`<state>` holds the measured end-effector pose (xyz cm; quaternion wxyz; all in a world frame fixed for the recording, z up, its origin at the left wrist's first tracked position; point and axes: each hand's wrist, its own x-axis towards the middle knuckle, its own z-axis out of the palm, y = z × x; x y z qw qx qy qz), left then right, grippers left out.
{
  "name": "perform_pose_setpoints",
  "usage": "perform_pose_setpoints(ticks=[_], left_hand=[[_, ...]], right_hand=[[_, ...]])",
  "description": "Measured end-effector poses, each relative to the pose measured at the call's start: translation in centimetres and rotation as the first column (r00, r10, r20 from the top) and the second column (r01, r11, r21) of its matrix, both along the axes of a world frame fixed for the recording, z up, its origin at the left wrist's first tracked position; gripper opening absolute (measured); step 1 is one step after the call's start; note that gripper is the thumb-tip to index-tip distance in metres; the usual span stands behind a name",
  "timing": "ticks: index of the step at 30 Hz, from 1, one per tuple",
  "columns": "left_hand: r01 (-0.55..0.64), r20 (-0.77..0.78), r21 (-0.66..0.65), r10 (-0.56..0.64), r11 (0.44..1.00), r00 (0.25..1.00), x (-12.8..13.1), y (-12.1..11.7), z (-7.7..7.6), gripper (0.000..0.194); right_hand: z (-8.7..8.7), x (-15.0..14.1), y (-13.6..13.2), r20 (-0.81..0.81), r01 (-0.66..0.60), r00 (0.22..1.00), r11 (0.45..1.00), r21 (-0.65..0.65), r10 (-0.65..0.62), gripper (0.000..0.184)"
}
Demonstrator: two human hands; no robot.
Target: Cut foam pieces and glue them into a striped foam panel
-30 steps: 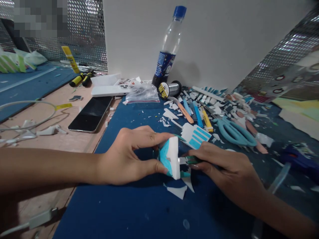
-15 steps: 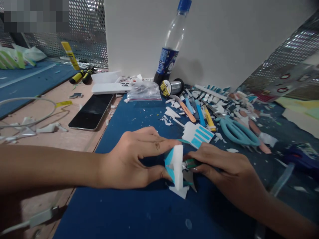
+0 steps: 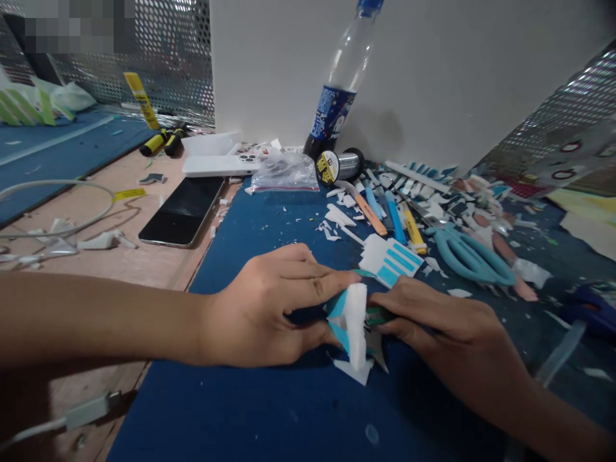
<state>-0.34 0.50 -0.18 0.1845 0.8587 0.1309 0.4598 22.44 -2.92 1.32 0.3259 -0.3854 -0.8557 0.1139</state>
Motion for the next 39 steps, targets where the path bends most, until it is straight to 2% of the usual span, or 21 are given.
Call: perform_pose_setpoints(ticks=[6,12,21,25,31,39], left_hand=[[-0.013,0.026,0.042,0.012,0.999,1.0,0.2,-0.1,-0.3,0.034],[-0.084,0.015,0.086,0.083,0.993,0.996,0.2,-0.1,-0.5,0.037],[-0.074,0.022,0.11,0.072,0.991,0.997,0.2,-0.1,-0.6,0.034],[-0.016,0.039,0.058,0.014,0.998,0.999,0.2,-0.1,-0.4,0.034],[0.077,0.056,-0.147,-0.069,0.986,0.996,0.0,0.1,0.5,0.038],[0.136,0.069,-0.167,-0.126,0.977,0.99,-0.3,0.1,0.8,0.041]], right_hand=[[0.0,-0.1,-0.1,0.01,0.023,1.0,1.0,-0.011,-0.023,0.013],[0.0,-0.2,-0.2,0.031,0.06,0.998,0.998,0.02,-0.06,0.014],[0.2,-0.6,-0.4,0.065,0.062,0.996,0.997,0.034,-0.064,0.014],[0.2,-0.6,-0.5,0.063,0.048,0.997,0.999,0.022,-0.049,0.013],[0.3,-0.5,-0.4,0.012,0.056,0.998,0.998,0.036,-0.056,0.016],[0.4,-0.2,-0.5,-0.004,0.035,0.999,0.999,0.015,-0.035,0.016]])
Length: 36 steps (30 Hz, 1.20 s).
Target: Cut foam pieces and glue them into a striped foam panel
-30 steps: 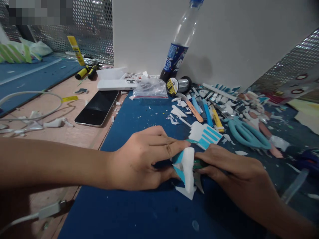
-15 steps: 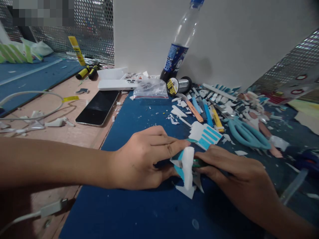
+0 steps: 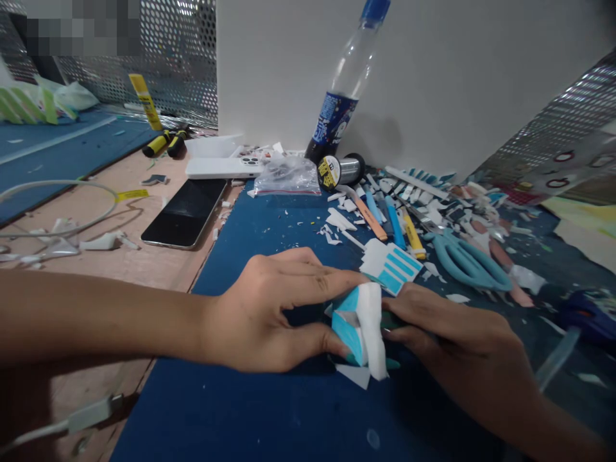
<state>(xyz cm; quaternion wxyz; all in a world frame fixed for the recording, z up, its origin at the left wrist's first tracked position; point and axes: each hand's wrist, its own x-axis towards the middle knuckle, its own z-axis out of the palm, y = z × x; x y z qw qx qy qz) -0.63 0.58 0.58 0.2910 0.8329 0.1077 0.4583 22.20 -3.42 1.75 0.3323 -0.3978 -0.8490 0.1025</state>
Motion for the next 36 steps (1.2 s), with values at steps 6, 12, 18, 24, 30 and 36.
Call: perform_pose_setpoints(ticks=[6,12,18,24,30,36], left_hand=[[0.02,0.017,0.01,-0.02,1.0,1.0,-0.1,0.0,-0.1,0.042],[0.016,0.028,0.028,-0.016,0.999,0.999,0.1,0.0,-0.2,0.041],[0.031,-0.052,0.038,-0.029,0.999,0.998,0.2,-0.1,-0.1,0.041],[0.046,-0.047,0.073,-0.043,0.996,0.998,0.3,-0.1,-0.3,0.04],[0.011,0.01,0.02,-0.012,1.0,1.0,0.2,0.0,-0.2,0.038],[-0.098,0.026,-0.034,0.099,0.995,0.995,-0.3,0.2,-0.3,0.041]], right_hand=[[-0.1,0.2,0.1,-0.015,-0.034,0.999,0.999,-0.017,0.033,0.021],[-0.2,0.3,0.1,-0.026,-0.037,0.999,0.999,-0.027,0.036,0.02],[-0.2,-0.3,0.1,-0.059,-0.051,0.997,0.998,-0.036,0.049,0.016],[-0.2,-0.4,0.0,-0.01,-0.045,0.999,0.999,-0.023,0.044,0.015],[0.1,-0.6,-0.1,0.036,0.02,0.999,0.998,0.063,-0.022,0.015],[0.4,-0.3,0.0,0.038,0.101,0.994,0.99,0.095,-0.106,0.014]])
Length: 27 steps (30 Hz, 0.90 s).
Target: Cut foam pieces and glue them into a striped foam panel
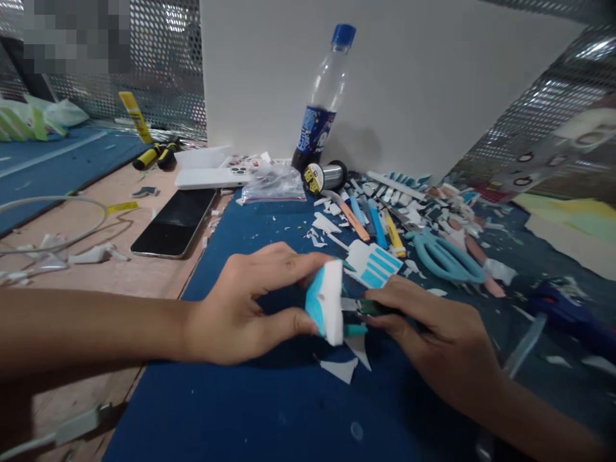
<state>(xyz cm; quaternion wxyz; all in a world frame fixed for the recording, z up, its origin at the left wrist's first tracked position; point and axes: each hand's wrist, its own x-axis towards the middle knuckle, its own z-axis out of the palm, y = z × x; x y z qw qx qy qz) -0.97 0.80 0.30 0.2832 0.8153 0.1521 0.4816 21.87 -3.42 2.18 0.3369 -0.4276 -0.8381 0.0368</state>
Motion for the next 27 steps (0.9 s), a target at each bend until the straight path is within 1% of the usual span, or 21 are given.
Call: perform_pose_setpoints(ticks=[2,3,4,6,7,8,10,12,14,15,17,19,23,25,27], left_hand=[[-0.077,0.01,-0.056,0.077,0.996,0.997,0.0,0.1,0.0,0.04],[-0.121,-0.001,-0.085,0.121,0.989,0.993,0.1,0.1,0.0,0.04],[-0.161,-0.026,-0.105,0.159,0.981,0.987,0.2,0.1,0.0,0.039],[-0.203,-0.104,-0.088,0.194,0.975,0.975,0.5,0.1,0.0,0.037],[-0.205,-0.141,-0.057,0.196,0.977,0.971,0.6,0.1,0.0,0.037],[-0.197,-0.172,-0.027,0.189,0.98,0.967,0.8,0.1,-0.1,0.038],[-0.159,-0.197,0.023,0.16,0.987,0.967,1.1,0.0,-0.2,0.042],[-0.128,-0.204,0.063,0.139,0.99,0.969,1.3,0.0,-0.4,0.046],[-0.118,-0.214,0.117,0.141,0.986,0.967,1.4,0.0,-0.6,0.05],[-0.117,-0.214,0.152,0.148,0.981,0.965,1.4,0.0,-0.7,0.051],[-0.109,-0.206,0.211,0.153,0.971,0.967,1.4,-0.1,-0.7,0.055],[-0.079,-0.218,0.24,0.133,0.968,0.967,1.4,-0.2,-0.7,0.057],[0.028,-0.274,0.183,0.024,0.983,0.961,1.3,-0.4,-0.3,0.063],[0.073,-0.257,0.154,-0.032,0.985,0.966,1.3,-0.5,-0.2,0.069],[0.078,-0.258,0.134,-0.042,0.988,0.965,1.2,-0.5,-0.1,0.072]], right_hand=[[0.1,0.4,0.2,-0.038,0.031,0.999,0.999,-0.011,-0.031,0.013],[0.1,0.6,0.4,-0.072,0.058,0.996,0.998,-0.041,-0.06,0.015],[0.1,0.8,0.4,-0.118,0.085,0.988,0.992,-0.096,-0.096,0.017],[0.1,1.0,0.5,-0.247,0.098,0.954,0.957,-0.271,-0.168,0.025],[0.1,1.0,0.5,-0.324,0.059,0.927,0.926,-0.374,-0.19,0.029],[0.1,0.9,0.4,-0.399,-0.009,0.894,0.883,-0.469,-0.203,0.032],[0.2,0.5,0.2,-0.506,-0.175,0.836,0.773,-0.609,-0.21,0.033],[0.4,-0.1,0.1,-0.545,-0.291,0.812,0.666,-0.687,-0.208,0.028],[0.6,-0.6,-0.1,-0.536,-0.327,0.817,0.597,-0.733,-0.211,0.019],[0.7,-0.9,-0.2,-0.531,-0.332,0.82,0.578,-0.746,-0.214,0.015],[0.8,-1.3,-0.3,-0.52,-0.328,0.823,0.557,-0.763,-0.228,0.01],[0.9,-1.4,-0.3,-0.515,-0.316,0.819,0.548,-0.774,-0.255,0.013],[0.7,-1.3,-0.5,-0.483,-0.272,0.799,0.501,-0.822,-0.358,0.026],[0.5,-1.2,-0.6,-0.48,-0.26,0.791,0.503,-0.825,-0.38,0.03],[0.4,-1.2,-0.6,-0.471,-0.241,0.8,0.522,-0.819,-0.371,0.033]])
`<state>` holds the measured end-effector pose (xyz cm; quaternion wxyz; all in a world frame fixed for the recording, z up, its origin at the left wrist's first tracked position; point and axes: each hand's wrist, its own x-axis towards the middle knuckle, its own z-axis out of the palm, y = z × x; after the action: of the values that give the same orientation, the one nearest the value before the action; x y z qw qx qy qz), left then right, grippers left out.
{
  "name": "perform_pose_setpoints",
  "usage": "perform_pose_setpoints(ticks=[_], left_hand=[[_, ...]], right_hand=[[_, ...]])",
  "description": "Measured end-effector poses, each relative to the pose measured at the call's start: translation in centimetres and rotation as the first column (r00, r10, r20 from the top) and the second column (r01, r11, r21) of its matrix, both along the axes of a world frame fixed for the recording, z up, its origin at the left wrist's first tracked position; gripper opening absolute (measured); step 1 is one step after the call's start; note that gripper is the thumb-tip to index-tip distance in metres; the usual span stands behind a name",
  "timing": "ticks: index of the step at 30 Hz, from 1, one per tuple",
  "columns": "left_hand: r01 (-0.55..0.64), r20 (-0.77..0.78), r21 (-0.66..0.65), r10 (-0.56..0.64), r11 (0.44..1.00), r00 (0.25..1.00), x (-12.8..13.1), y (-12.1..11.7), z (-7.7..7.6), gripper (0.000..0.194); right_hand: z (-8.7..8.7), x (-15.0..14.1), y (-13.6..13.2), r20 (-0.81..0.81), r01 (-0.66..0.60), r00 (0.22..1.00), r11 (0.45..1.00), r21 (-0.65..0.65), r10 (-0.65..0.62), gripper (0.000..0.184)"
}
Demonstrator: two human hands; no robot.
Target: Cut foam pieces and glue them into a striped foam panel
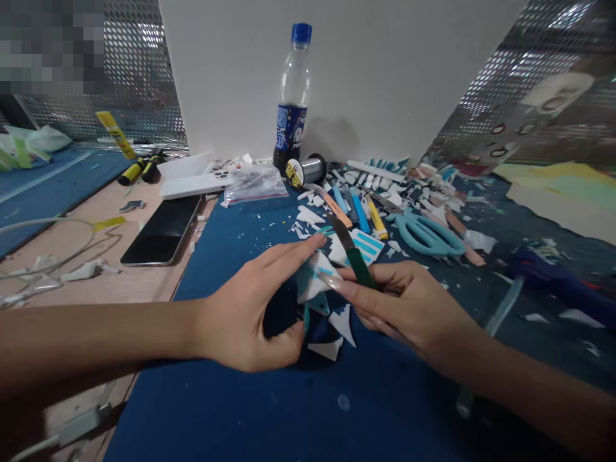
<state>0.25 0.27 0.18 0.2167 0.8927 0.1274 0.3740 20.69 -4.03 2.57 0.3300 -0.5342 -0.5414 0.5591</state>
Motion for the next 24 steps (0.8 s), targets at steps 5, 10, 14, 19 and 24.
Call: perform_pose_setpoints(ticks=[5,10,14,19,24], left_hand=[[-0.168,-0.127,0.025,0.169,0.986,0.977,0.1,0.0,-0.2,0.068],[-0.235,-0.113,0.064,0.241,0.97,0.964,0.1,0.0,-0.4,0.041],[-0.197,-0.11,-0.044,0.191,0.979,0.975,-0.1,0.1,-0.1,0.046],[-0.155,-0.095,-0.171,0.14,0.973,0.986,-0.3,0.3,-0.1,0.042],[-0.142,-0.082,-0.227,0.127,0.963,0.989,-0.4,0.3,-0.2,0.042]], right_hand=[[0.1,-0.2,-0.1,0.025,-0.024,0.999,0.999,0.031,0.023,0.041],[0.2,-0.1,0.0,0.004,-0.085,0.996,0.996,0.032,0.085,0.036],[0.4,0.4,0.2,0.022,-0.086,0.996,0.972,0.217,0.084,0.037],[0.2,2.0,0.6,0.304,-0.247,0.947,0.844,0.477,0.105,0.036],[-0.5,2.6,0.6,0.485,-0.384,0.866,0.786,0.484,0.125,0.039]])
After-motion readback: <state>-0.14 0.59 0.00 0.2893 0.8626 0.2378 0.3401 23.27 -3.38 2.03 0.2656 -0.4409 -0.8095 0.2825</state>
